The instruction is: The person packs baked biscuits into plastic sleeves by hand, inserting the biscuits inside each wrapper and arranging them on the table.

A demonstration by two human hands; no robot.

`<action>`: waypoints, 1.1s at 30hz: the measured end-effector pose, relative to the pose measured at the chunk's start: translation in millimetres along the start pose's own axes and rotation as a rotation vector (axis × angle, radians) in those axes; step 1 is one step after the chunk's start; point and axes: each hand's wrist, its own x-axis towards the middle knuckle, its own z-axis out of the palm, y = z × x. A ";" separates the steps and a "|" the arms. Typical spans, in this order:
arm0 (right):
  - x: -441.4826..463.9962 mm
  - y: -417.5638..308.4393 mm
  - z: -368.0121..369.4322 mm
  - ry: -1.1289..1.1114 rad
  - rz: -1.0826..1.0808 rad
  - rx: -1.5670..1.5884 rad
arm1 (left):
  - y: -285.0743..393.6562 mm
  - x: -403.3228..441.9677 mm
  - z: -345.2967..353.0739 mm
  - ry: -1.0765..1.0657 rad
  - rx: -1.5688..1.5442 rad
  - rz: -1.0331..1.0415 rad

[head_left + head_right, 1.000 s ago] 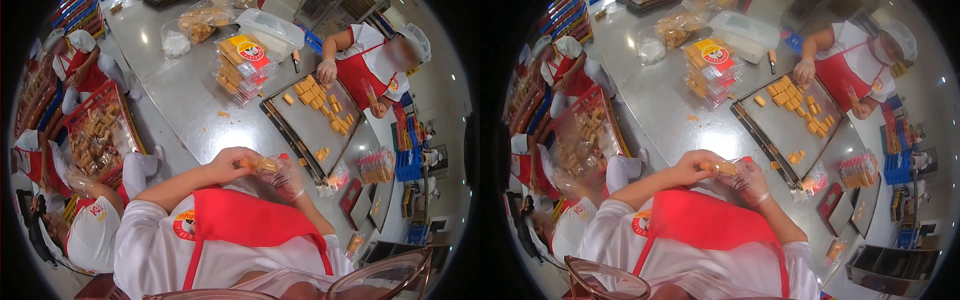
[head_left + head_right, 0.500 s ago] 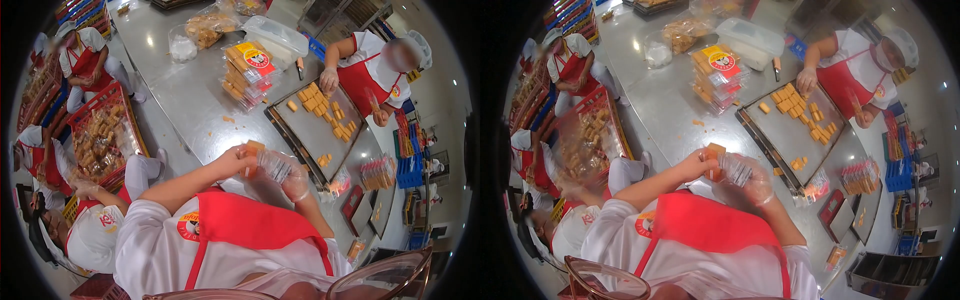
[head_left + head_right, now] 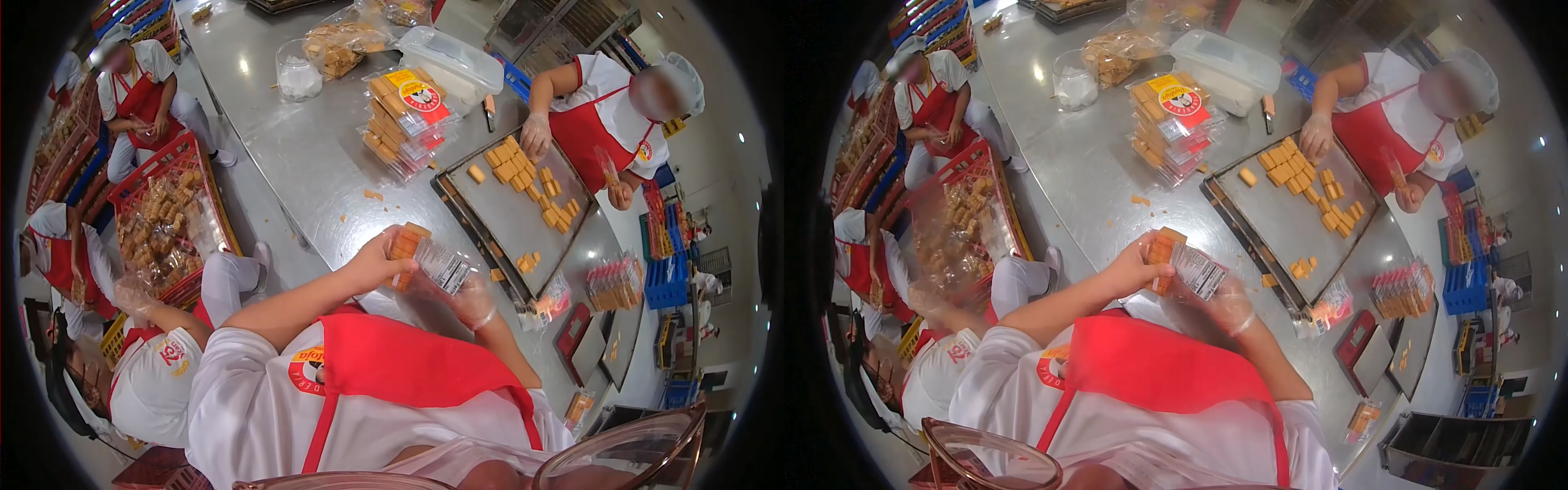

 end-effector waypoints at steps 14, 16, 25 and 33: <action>9.7 8.5 -14.2 -0.166 0.108 0.017 | -7.3 4.9 4.0 0.033 -0.317 -0.141; 13.8 20.4 -21.7 -0.205 -0.129 -0.237 | -12.6 8.6 -0.2 0.041 -0.344 -0.107; 88.0 -1.9 -113.8 0.198 -0.071 -0.348 | -19.6 16.3 -15.5 0.111 -0.395 0.042; 171.8 27.8 -120.6 0.484 0.049 -1.087 | -19.2 15.2 -13.3 0.107 -0.199 0.053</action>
